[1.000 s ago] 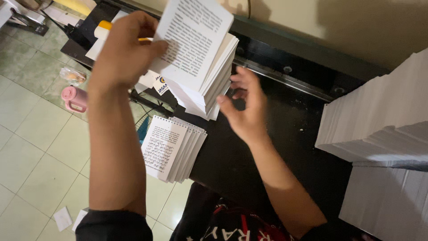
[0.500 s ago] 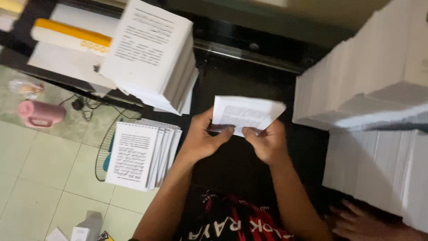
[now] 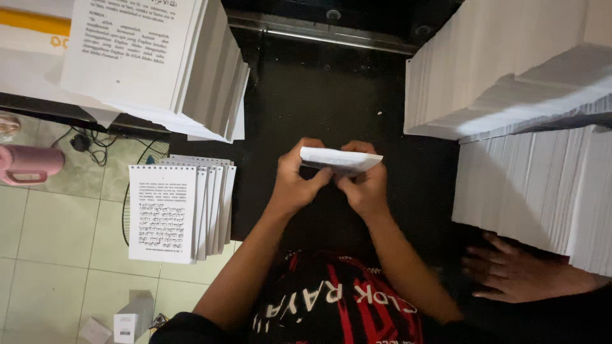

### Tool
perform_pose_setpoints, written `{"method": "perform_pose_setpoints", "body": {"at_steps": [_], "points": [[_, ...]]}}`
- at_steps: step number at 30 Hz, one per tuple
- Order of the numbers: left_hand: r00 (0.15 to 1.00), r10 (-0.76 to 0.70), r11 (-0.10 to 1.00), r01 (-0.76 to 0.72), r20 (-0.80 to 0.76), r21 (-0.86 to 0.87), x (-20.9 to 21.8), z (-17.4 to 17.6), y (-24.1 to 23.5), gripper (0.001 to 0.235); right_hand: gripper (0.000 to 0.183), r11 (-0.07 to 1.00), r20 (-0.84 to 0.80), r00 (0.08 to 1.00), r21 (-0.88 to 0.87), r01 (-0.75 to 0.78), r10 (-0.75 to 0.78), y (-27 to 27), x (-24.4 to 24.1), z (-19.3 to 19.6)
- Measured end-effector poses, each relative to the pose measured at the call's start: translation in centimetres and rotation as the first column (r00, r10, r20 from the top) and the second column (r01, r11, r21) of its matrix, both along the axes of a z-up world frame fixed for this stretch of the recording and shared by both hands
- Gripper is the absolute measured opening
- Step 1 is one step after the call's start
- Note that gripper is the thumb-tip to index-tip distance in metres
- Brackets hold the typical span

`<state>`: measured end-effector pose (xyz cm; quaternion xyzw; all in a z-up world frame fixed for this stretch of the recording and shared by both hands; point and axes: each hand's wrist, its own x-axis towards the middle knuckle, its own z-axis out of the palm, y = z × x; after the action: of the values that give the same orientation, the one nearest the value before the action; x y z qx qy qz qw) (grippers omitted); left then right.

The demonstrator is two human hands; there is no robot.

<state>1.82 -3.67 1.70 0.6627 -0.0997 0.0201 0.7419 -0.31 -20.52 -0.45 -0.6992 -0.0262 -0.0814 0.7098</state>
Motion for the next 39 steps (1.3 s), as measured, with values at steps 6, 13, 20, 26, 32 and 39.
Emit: {"method": "perform_pose_setpoints", "body": {"at_steps": [6, 13, 20, 26, 32, 39], "points": [[0.999, 0.034, 0.999, -0.034, -0.015, 0.010, -1.2, 0.9, -0.6, 0.022, 0.034, 0.991, -0.026, 0.991, -0.031, 0.129, -0.130, 0.3, -0.2, 0.5], [0.998, 0.063, 0.998, -0.063, -0.030, -0.001, -2.4, 0.0, -1.3, 0.021, 0.027, 0.969, 0.014, 0.985, -0.174, 0.173, -0.174, 0.2, -0.8, -0.8], [0.996, 0.084, 0.996, -0.085, 0.037, 0.036, -2.7, -0.4, -1.5, 0.016, 0.025, 0.961, 0.018, 0.979, -0.185, 0.203, -0.203, 0.3, -1.1, -0.8], [0.995, 0.093, 0.995, -0.095, 0.047, 0.035, -2.6, -3.9, -1.7, 0.021, 0.025, 0.951, 0.053, 0.977, -0.227, 0.212, -0.205, 0.5, -0.8, -3.5], [0.988, 0.074, 0.971, -0.103, 0.139, 0.216, -1.2, -2.9, -0.4, 0.018, 0.021, 0.959, 0.043, 0.987, -0.234, 0.158, -0.152, 0.0, 0.1, -2.0], [0.988, -0.078, 0.995, 0.086, -0.136, 0.052, 0.4, 0.4, 2.4, 0.030, 0.072, 0.988, -0.139, 0.985, -0.103, -0.115, 0.100, 0.4, -2.2, 2.1]]}}
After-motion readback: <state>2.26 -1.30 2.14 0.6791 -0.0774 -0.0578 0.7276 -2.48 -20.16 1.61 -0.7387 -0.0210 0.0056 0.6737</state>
